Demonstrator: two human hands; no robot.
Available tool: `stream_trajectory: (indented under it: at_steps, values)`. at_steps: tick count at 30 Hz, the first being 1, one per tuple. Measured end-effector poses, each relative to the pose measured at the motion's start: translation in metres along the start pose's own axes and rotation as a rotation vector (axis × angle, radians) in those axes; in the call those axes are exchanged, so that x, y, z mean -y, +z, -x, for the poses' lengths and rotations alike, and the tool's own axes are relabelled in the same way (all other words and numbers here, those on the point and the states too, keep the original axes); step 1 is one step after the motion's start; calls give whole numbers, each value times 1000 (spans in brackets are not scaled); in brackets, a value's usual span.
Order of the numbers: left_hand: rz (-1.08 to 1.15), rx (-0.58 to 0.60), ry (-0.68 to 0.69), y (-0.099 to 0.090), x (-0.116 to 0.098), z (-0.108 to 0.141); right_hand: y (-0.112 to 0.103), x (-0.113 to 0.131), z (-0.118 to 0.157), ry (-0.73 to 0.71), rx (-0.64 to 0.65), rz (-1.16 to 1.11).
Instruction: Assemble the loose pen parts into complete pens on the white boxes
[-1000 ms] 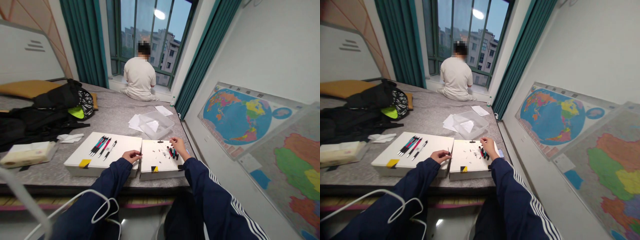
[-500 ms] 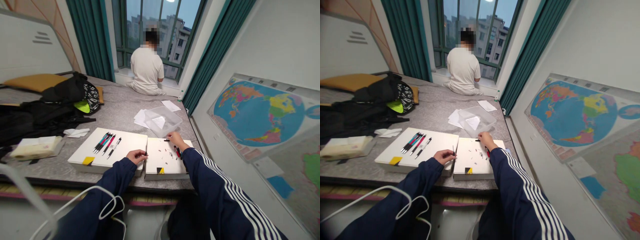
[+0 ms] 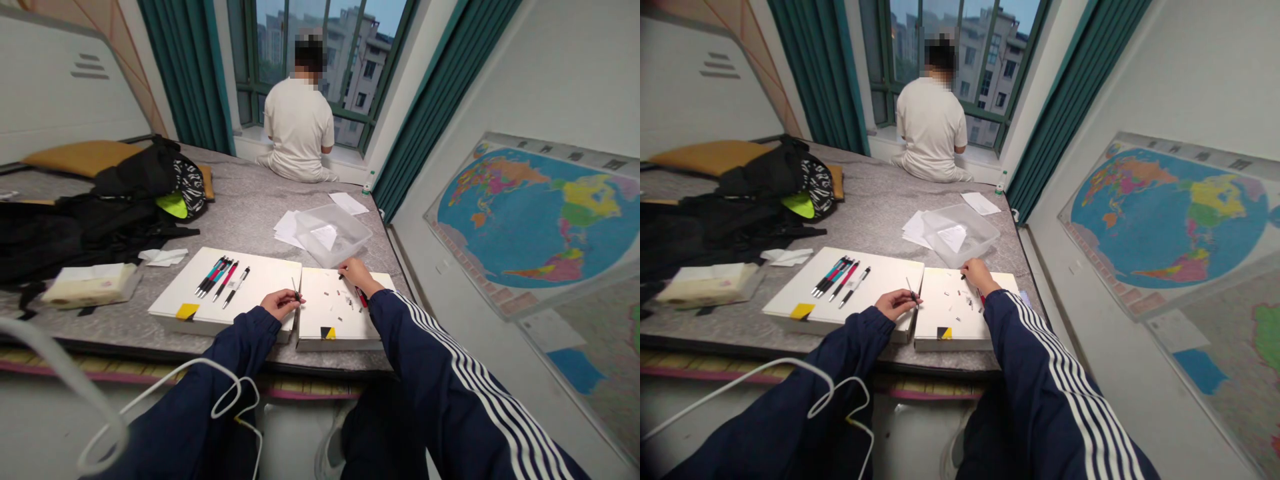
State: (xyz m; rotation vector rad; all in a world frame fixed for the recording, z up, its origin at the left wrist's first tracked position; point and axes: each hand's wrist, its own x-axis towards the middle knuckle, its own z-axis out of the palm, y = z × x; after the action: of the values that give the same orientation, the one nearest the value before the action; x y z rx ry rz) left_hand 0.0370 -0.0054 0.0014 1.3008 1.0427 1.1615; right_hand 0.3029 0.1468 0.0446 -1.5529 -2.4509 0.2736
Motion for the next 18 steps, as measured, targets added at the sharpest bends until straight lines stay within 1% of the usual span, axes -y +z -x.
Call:
stream_trajectory:
  at_steps: [3, 6, 10, 12, 15, 18]
  values:
    - [-25, -3, 18, 0, 2, 0, -2, -2, 5, -20, -16, -7]
    - [-52, -7, 18, 0, 3, -1, -5, -3, 11, -27, -66, -30]
    - [-50, -27, 8, 0, 5, -2, -17, -4, 21, -11, -125, -79]
    - [-53, -30, 10, 0, 6, -2, -24, -4, 30, -10, -85, -89]
    - [-65, -26, 19, 0, 8, -3, -35, -3, 46, -32, 24, -63]
    - [-63, -30, 27, 0, 9, -3, -39, -3, 61, -59, 95, -24]
